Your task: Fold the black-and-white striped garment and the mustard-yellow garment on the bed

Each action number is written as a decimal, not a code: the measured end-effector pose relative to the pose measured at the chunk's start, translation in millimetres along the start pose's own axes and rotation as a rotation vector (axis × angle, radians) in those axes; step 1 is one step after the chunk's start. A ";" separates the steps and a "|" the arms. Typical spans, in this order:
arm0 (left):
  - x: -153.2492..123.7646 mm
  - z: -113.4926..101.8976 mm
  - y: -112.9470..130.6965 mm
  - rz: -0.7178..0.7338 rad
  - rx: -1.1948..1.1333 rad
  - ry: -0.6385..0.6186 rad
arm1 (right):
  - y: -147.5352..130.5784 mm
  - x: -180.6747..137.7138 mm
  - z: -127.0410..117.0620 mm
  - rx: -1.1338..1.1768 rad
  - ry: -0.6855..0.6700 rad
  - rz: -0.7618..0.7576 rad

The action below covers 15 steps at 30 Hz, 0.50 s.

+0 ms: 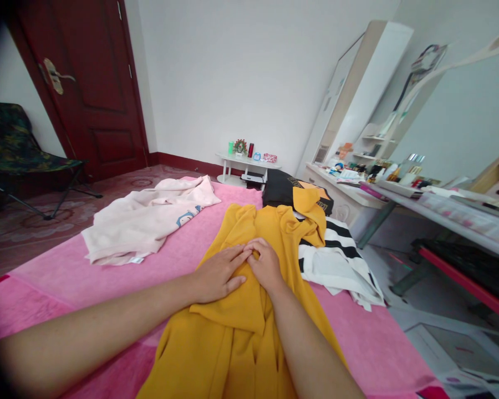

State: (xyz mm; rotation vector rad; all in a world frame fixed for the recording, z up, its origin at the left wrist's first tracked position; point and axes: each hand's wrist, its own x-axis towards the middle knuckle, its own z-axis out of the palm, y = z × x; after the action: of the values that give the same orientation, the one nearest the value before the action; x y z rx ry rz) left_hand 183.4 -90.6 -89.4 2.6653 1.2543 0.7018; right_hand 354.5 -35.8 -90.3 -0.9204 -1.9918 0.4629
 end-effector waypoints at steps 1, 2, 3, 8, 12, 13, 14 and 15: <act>0.0 0.0 0.1 -0.001 0.000 0.000 | 0.0 0.1 0.0 0.003 0.000 0.000; 0.0 0.1 0.2 -0.001 0.000 0.000 | 0.0 0.2 0.0 0.005 0.000 0.001; 0.0 0.3 0.3 -0.001 -0.003 0.000 | 0.0 0.2 0.0 0.006 0.001 0.003; -0.5 2.7 -0.6 -0.004 -0.026 0.015 | -0.5 0.5 -0.3 0.001 0.001 0.016; -0.3 2.9 -1.1 -0.006 -0.019 0.001 | -0.8 0.3 -0.4 0.002 -0.002 0.021; -0.2 2.5 -1.0 -0.008 -0.014 -0.004 | -0.7 0.2 -0.3 0.002 -0.002 0.021; -0.1 2.2 -0.8 -0.009 -0.012 -0.006 | -0.6 0.2 -0.2 0.002 -0.001 0.020; -0.1 2.0 -0.6 -0.010 -0.013 -0.005 | -0.4 0.2 0.0 0.002 0.000 0.018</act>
State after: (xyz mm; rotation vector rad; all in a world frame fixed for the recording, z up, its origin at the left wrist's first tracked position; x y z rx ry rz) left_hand 183.8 -90.2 -91.3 2.6468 1.2571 0.6986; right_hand 354.3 -35.9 -90.0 -0.9376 -1.9840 0.4751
